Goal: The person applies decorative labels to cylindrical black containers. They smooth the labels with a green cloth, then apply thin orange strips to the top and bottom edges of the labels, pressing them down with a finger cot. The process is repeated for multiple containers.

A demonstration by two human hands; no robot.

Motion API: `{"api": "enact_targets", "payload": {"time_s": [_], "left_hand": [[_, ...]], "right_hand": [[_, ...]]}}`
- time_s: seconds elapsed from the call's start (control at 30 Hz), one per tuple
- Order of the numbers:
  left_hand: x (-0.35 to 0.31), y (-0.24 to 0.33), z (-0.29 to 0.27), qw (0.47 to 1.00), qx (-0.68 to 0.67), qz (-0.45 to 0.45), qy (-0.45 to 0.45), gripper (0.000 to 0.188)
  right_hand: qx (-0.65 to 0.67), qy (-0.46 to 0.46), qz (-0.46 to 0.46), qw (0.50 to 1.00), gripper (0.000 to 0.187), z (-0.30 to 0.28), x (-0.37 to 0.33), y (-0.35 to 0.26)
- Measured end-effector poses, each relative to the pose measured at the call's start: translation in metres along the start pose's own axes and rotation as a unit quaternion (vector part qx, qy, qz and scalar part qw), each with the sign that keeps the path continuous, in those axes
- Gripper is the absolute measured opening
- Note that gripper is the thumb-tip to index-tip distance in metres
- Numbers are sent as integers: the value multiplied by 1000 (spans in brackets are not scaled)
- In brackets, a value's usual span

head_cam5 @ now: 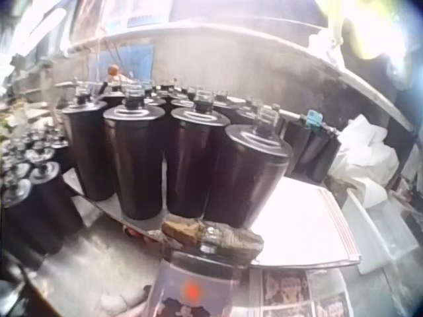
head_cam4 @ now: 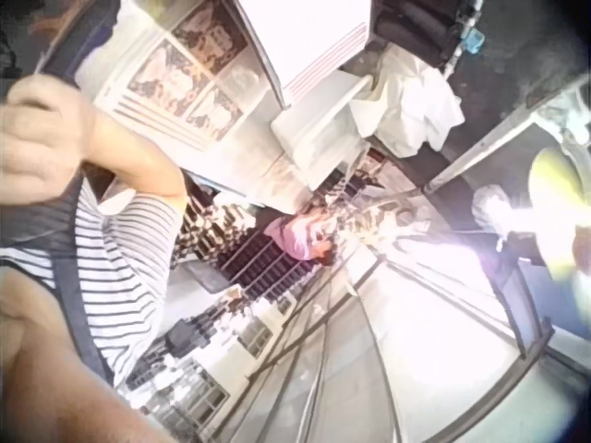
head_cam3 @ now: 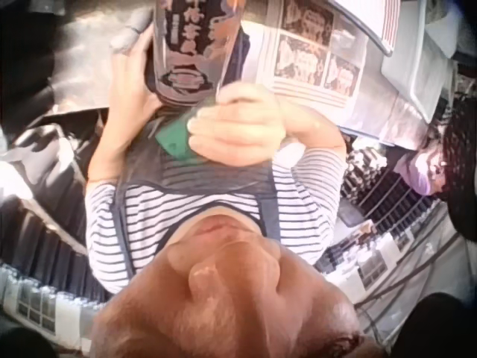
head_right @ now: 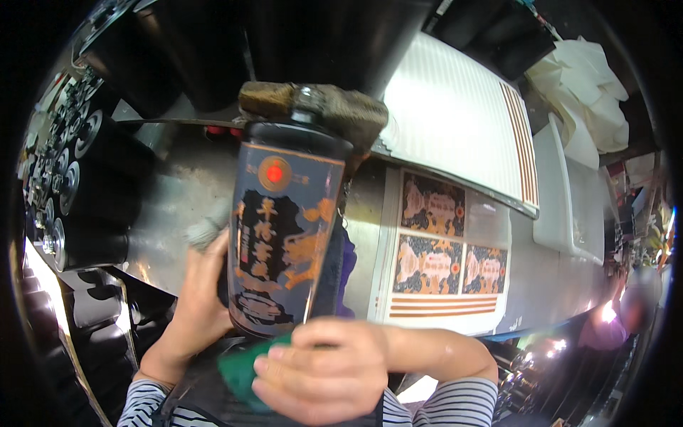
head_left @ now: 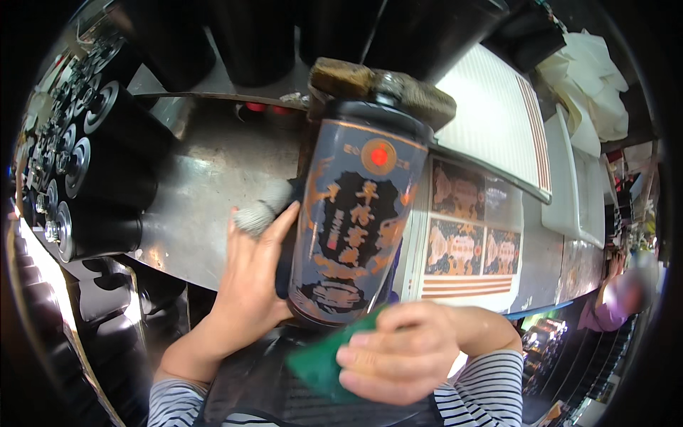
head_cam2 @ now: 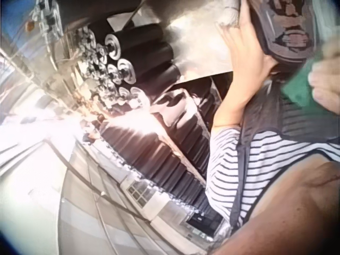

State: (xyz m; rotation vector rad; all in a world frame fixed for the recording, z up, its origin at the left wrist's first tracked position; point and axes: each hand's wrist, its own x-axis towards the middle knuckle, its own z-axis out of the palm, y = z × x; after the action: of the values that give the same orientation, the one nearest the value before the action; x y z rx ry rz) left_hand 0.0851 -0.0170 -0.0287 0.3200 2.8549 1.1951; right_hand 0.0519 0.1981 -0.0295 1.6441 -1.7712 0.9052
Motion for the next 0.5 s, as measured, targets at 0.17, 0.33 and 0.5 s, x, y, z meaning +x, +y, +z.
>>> {"api": "enact_targets", "payload": {"time_s": [0.17, 0.33, 0.5], "left_hand": [[-3, 7, -7, 997, -17, 66, 45, 92], [-8, -9, -16, 993, -72, 93, 16, 85], [-11, -4, -34, 999, -50, 11, -13, 90]], "right_hand": [[-60, 93, 246, 963, 26, -35, -1, 74], [30, -167, 115, 979, 23, -39, 77, 25], [-257, -40, 81, 962, 28, -22, 109, 71]]}}
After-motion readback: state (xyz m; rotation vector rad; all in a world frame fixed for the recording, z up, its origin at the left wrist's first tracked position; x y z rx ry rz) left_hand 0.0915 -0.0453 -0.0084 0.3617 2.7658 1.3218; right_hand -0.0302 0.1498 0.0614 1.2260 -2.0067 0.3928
